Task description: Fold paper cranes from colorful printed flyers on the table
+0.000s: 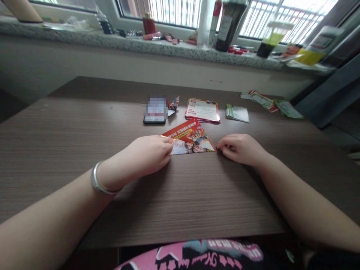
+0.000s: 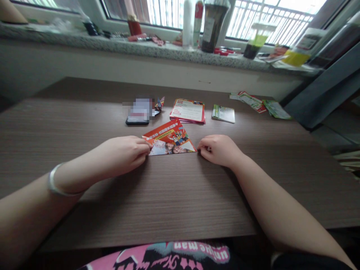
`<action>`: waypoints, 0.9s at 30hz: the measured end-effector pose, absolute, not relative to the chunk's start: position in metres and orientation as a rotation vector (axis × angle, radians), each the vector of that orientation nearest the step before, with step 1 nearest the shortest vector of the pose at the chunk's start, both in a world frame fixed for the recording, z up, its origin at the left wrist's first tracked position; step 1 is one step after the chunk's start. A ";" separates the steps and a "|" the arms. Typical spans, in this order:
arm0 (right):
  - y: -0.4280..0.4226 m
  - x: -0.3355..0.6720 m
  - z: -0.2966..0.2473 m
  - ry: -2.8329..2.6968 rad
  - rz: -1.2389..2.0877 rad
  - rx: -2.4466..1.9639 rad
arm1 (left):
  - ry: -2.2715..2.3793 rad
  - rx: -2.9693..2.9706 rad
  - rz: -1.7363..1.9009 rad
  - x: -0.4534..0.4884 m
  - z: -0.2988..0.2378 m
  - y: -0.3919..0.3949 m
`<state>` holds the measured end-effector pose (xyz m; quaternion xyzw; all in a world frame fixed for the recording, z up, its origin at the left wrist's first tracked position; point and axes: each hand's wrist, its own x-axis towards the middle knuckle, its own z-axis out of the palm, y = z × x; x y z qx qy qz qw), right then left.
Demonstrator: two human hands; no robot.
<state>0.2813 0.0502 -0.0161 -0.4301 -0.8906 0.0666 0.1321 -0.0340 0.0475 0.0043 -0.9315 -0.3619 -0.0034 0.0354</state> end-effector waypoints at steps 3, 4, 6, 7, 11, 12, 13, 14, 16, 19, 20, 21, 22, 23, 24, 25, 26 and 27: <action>0.048 0.278 -0.015 -2.381 0.153 -1.249 | -1.105 -2.820 0.018 -0.028 0.003 0.044; 0.047 0.276 -0.014 -2.332 0.136 -1.209 | -1.086 -2.814 0.025 -0.027 0.002 0.043; 0.046 0.271 -0.012 -2.278 0.083 -1.103 | -1.063 -2.798 0.032 -0.025 0.000 0.040; 0.046 0.269 -0.011 -2.275 0.047 -1.048 | -1.063 -2.793 0.022 -0.025 -0.001 0.040; 0.043 0.259 -0.010 -2.365 -0.077 -0.915 | -1.057 -2.827 -0.082 -0.025 -0.007 0.041; 0.043 0.257 -0.011 -2.390 -0.088 -0.902 | -1.051 -2.842 -0.111 -0.025 -0.008 0.042; 0.042 0.256 -0.011 -2.410 -0.089 -0.894 | -1.048 -2.856 -0.136 -0.025 -0.010 0.043; 0.041 0.254 -0.012 -2.423 -0.086 -0.888 | -1.052 -2.868 -0.156 -0.026 -0.012 0.044; 0.039 0.252 -0.013 -2.445 -0.060 -0.881 | -1.060 -2.890 -0.184 -0.026 -0.016 0.045; 0.037 0.248 -0.013 -2.504 0.031 -0.864 | -1.129 -2.907 -0.176 -0.027 -0.023 0.045; 0.036 0.247 -0.012 -2.530 0.068 -0.855 | -1.152 -2.913 -0.160 -0.027 -0.024 0.045; 0.036 0.245 -0.012 -2.556 0.106 -0.842 | -1.169 -2.922 -0.138 -0.027 -0.025 0.045; 0.036 0.244 -0.011 -2.579 0.141 -0.825 | -1.180 -2.935 -0.109 -0.027 -0.026 0.045; 0.036 0.244 -0.011 -2.600 0.170 -0.806 | -1.186 -2.950 -0.075 -0.027 -0.026 0.045; 0.035 0.243 -0.011 -2.619 0.196 -0.787 | -1.186 -2.967 -0.037 -0.027 -0.026 0.045; 0.036 0.242 -0.011 -2.639 0.221 -0.766 | -1.182 -2.983 -0.001 -0.027 -0.025 0.045; 0.036 0.242 -0.012 -2.662 0.244 -0.744 | -1.174 -2.998 0.032 -0.027 -0.025 0.045; 0.036 0.242 -0.012 -2.685 0.264 -0.726 | -1.164 -3.009 0.059 -0.028 -0.024 0.045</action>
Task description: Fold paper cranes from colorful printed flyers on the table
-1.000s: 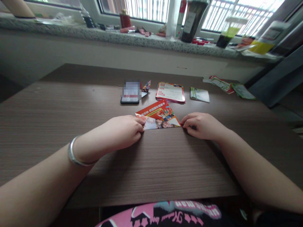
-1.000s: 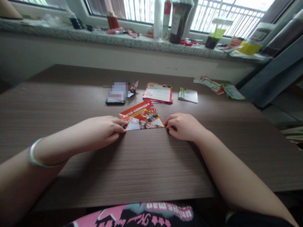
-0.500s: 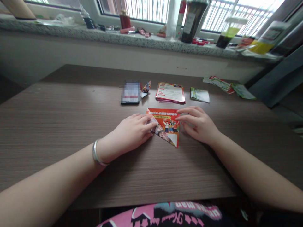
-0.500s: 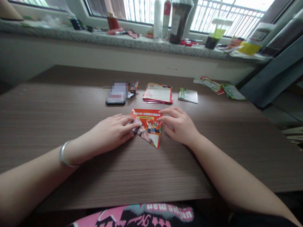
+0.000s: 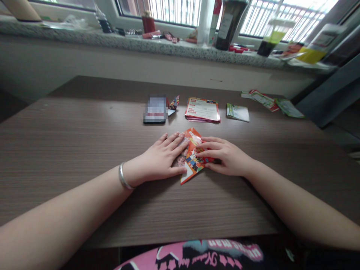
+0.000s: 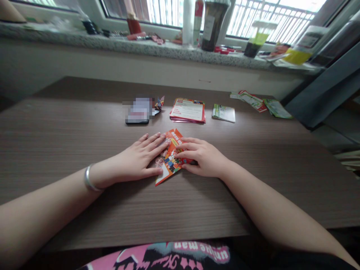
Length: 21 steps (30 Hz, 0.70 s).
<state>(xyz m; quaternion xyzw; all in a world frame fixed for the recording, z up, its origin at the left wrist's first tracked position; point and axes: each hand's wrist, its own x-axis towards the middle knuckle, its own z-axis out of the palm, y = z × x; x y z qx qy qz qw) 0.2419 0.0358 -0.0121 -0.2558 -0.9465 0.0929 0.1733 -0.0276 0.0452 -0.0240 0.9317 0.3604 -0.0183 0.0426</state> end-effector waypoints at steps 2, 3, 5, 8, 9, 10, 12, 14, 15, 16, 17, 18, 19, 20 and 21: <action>0.036 0.242 -0.013 -2.728 0.292 -0.705 | 1.085 2.852 -0.082 -0.028 -0.023 0.045; 0.036 0.242 -0.013 -2.747 0.298 -0.703 | 1.082 2.857 -0.082 -0.028 -0.022 0.045; 0.037 0.243 -0.014 -2.772 0.284 -0.718 | 1.077 2.878 -0.072 -0.028 -0.020 0.044; 0.038 0.244 -0.016 -2.778 0.201 -0.785 | 1.063 2.944 -0.006 -0.026 -0.016 0.043; 0.039 0.245 -0.016 -2.773 0.166 -0.817 | 1.057 2.969 0.032 -0.026 -0.015 0.043; 0.039 0.245 -0.016 -2.768 0.137 -0.847 | 1.054 2.991 0.073 -0.025 -0.015 0.043; 0.040 0.246 -0.016 -2.761 0.099 -0.891 | 1.050 3.016 0.146 -0.024 -0.015 0.044; 0.040 0.246 -0.016 -2.755 0.085 -0.912 | 1.040 3.012 0.191 -0.023 -0.016 0.045; 0.039 0.246 -0.017 -2.751 0.081 -0.913 | 1.033 3.000 0.200 -0.023 -0.016 0.046; 0.039 0.246 -0.017 -2.746 0.078 -0.911 | 1.026 2.986 0.199 -0.024 -0.017 0.046; 0.039 0.247 -0.017 -2.743 0.077 -0.903 | 1.024 2.971 0.191 -0.024 -0.018 0.045; 0.039 0.247 -0.017 -2.742 0.078 -0.894 | 1.030 2.955 0.175 -0.024 -0.018 0.045; 0.039 0.247 -0.017 -2.743 0.082 -0.884 | 1.042 2.939 0.155 -0.025 -0.018 0.045; 0.039 0.247 -0.017 -2.745 0.087 -0.874 | 1.055 2.927 0.140 -0.025 -0.019 0.045; 0.039 0.247 -0.017 -2.747 0.090 -0.864 | 1.063 2.918 0.132 -0.025 -0.019 0.045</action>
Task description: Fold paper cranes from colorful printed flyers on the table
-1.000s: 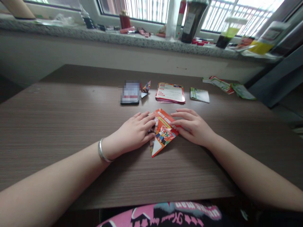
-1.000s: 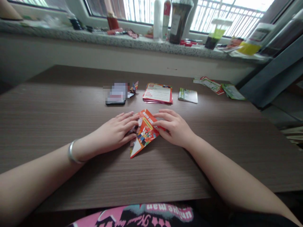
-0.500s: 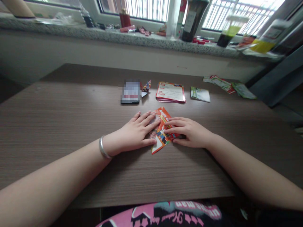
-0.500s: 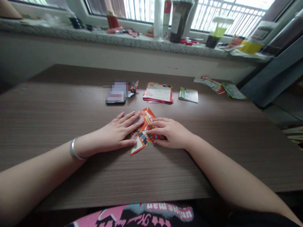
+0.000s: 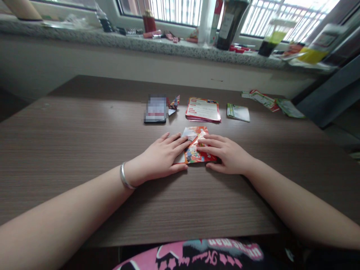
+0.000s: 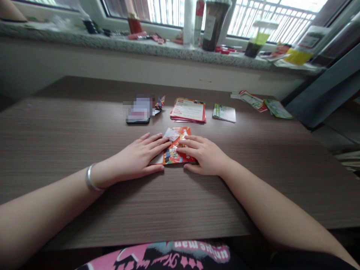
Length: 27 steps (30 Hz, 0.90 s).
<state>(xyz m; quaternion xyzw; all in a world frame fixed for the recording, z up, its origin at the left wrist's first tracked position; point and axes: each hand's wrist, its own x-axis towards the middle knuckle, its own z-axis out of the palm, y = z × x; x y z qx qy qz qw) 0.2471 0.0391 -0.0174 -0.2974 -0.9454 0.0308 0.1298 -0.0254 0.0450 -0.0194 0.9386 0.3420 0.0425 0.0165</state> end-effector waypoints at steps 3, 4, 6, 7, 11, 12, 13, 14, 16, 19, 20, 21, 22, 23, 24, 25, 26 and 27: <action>0.039 0.247 -0.017 -2.754 0.070 -0.834 | 1.035 2.921 0.153 -0.025 -0.020 0.047; 0.040 0.247 -0.017 -2.758 0.059 -0.819 | 1.008 2.931 0.163 -0.025 -0.020 0.047; 0.040 0.247 -0.017 -2.768 0.038 -0.775 | 0.948 2.948 0.173 -0.025 -0.020 0.048; 0.040 0.247 -0.017 -2.774 0.031 -0.745 | 0.921 2.955 0.176 -0.025 -0.020 0.048; 0.040 0.246 -0.016 -2.794 0.026 -0.658 | 0.861 2.972 0.219 -0.024 -0.020 0.049; 0.040 0.245 -0.016 -2.791 0.036 -0.659 | 0.852 2.977 0.237 -0.023 -0.020 0.049; 0.039 0.244 -0.015 -2.780 0.046 -0.670 | 0.841 2.982 0.258 -0.023 -0.020 0.049; 0.038 0.244 -0.015 -2.765 0.058 -0.688 | 0.831 2.986 0.284 -0.023 -0.020 0.049; 0.035 0.244 -0.013 -2.732 0.077 -0.747 | 0.821 2.989 0.352 -0.022 -0.018 0.048; 0.033 0.244 -0.011 -2.709 0.122 -0.872 | 0.824 2.983 0.430 -0.021 -0.015 0.048; 0.033 0.245 -0.010 -2.701 0.148 -0.912 | 0.824 2.983 0.434 -0.021 -0.015 0.047; 0.034 0.246 -0.010 -2.689 0.177 -0.948 | 0.820 2.985 0.428 -0.020 -0.015 0.047; 0.034 0.247 -0.009 -2.674 0.209 -0.979 | 0.817 2.989 0.414 -0.020 -0.015 0.047; 0.036 0.248 -0.009 -2.658 0.243 -1.009 | 0.814 2.996 0.396 -0.020 -0.015 0.046; 0.037 0.249 -0.009 -2.639 0.277 -1.037 | 0.809 3.003 0.377 -0.021 -0.016 0.046; 0.039 0.251 -0.009 -2.620 0.312 -1.064 | 0.800 3.011 0.360 -0.021 -0.017 0.045; 0.040 0.252 -0.008 -2.601 0.344 -1.090 | 0.787 3.015 0.344 -0.021 -0.017 0.045; 0.042 0.254 -0.008 -2.578 0.375 -1.115 | 0.772 3.016 0.330 -0.021 -0.017 0.044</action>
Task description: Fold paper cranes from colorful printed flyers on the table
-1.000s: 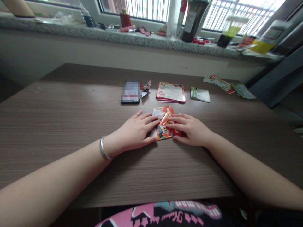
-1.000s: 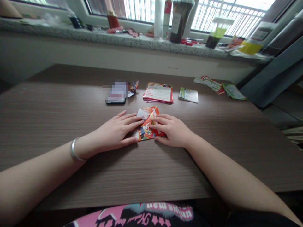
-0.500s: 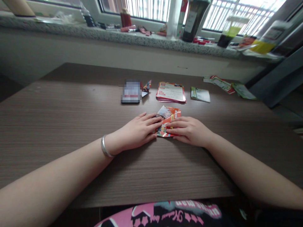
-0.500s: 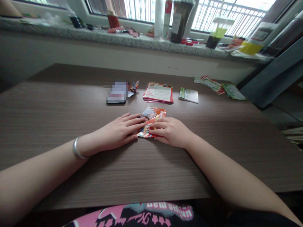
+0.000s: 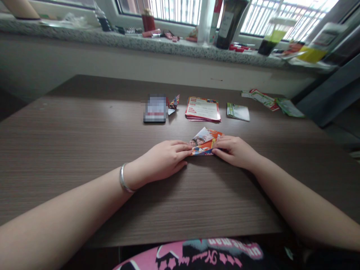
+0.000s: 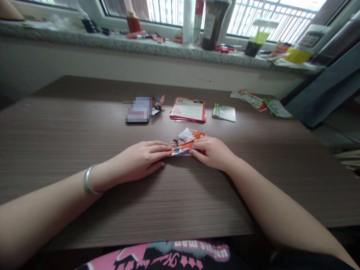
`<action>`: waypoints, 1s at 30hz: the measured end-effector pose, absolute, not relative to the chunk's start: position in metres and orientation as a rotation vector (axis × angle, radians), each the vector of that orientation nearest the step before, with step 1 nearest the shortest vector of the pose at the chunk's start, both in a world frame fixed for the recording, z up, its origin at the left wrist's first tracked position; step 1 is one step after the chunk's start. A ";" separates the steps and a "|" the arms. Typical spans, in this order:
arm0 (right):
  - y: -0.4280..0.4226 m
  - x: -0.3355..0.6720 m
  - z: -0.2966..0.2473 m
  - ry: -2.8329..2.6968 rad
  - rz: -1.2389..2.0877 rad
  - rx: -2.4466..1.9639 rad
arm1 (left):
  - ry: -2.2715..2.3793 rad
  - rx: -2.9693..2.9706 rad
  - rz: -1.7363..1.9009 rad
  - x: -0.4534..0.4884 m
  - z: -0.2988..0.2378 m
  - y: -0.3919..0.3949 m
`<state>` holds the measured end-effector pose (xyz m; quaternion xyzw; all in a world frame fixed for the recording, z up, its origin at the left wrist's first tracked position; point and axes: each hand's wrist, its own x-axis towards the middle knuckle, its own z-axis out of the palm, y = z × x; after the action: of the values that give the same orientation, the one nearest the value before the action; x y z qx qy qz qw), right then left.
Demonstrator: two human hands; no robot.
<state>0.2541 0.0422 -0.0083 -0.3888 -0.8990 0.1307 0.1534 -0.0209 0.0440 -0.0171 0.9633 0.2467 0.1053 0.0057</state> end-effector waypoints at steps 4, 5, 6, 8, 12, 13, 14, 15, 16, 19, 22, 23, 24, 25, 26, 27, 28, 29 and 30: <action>0.049 0.261 -0.010 -2.420 0.473 -1.278 | 0.757 2.966 0.248 -0.020 -0.015 0.041; 0.050 0.262 -0.011 -2.381 0.477 -1.323 | 0.752 2.954 0.232 -0.019 -0.014 0.040; 0.051 0.263 -0.013 -2.350 0.472 -1.363 | 0.744 2.948 0.222 -0.019 -0.013 0.040; 0.053 0.263 -0.015 -2.312 0.439 -1.415 | 0.713 2.956 0.221 -0.018 -0.012 0.038; 0.053 0.258 -0.018 -2.284 0.346 -1.464 | 0.680 2.996 0.185 -0.017 -0.012 0.037; 0.052 0.256 -0.018 -2.294 0.311 -1.475 | 0.683 2.998 0.180 -0.017 -0.012 0.037; 0.052 0.254 -0.018 -2.309 0.275 -1.492 | 0.688 2.996 0.186 -0.017 -0.012 0.037; 0.052 0.253 -0.018 -2.324 0.243 -1.516 | 0.692 2.992 0.200 -0.017 -0.012 0.037; 0.052 0.251 -0.018 -2.337 0.218 -1.544 | 0.690 2.989 0.217 -0.017 -0.013 0.038; 0.053 0.250 -0.019 -2.349 0.176 -1.615 | 0.650 2.995 0.263 -0.018 -0.014 0.039; 0.055 0.250 -0.021 -2.364 0.155 -1.606 | 0.649 2.978 0.286 -0.017 -0.014 0.039; 0.056 0.250 -0.022 -2.365 0.153 -1.597 | 0.667 2.965 0.288 -0.016 -0.014 0.039; 0.056 0.250 -0.022 -2.365 0.154 -1.593 | 0.689 2.953 0.289 -0.016 -0.014 0.039; 0.056 0.251 -0.022 -2.364 0.159 -1.592 | 0.712 2.942 0.286 -0.016 -0.014 0.038; 0.056 0.251 -0.022 -2.362 0.168 -1.596 | 0.730 2.934 0.284 -0.016 -0.014 0.038; 0.056 0.251 -0.022 -2.361 0.180 -1.600 | 0.742 2.927 0.281 -0.016 -0.014 0.037; 0.055 0.252 -0.021 -2.364 0.194 -1.600 | 0.746 2.921 0.274 -0.016 -0.015 0.037; 0.055 0.253 -0.020 -2.367 0.205 -1.599 | 0.742 2.916 0.267 -0.017 -0.015 0.038; 0.055 0.254 -0.018 -2.374 0.217 -1.601 | 0.732 2.913 0.261 -0.018 -0.016 0.038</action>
<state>0.2538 0.0550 -0.0184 -0.5525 -0.8191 0.0748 0.1348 -0.0178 0.0378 -0.0158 0.9643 0.2423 0.0862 0.0631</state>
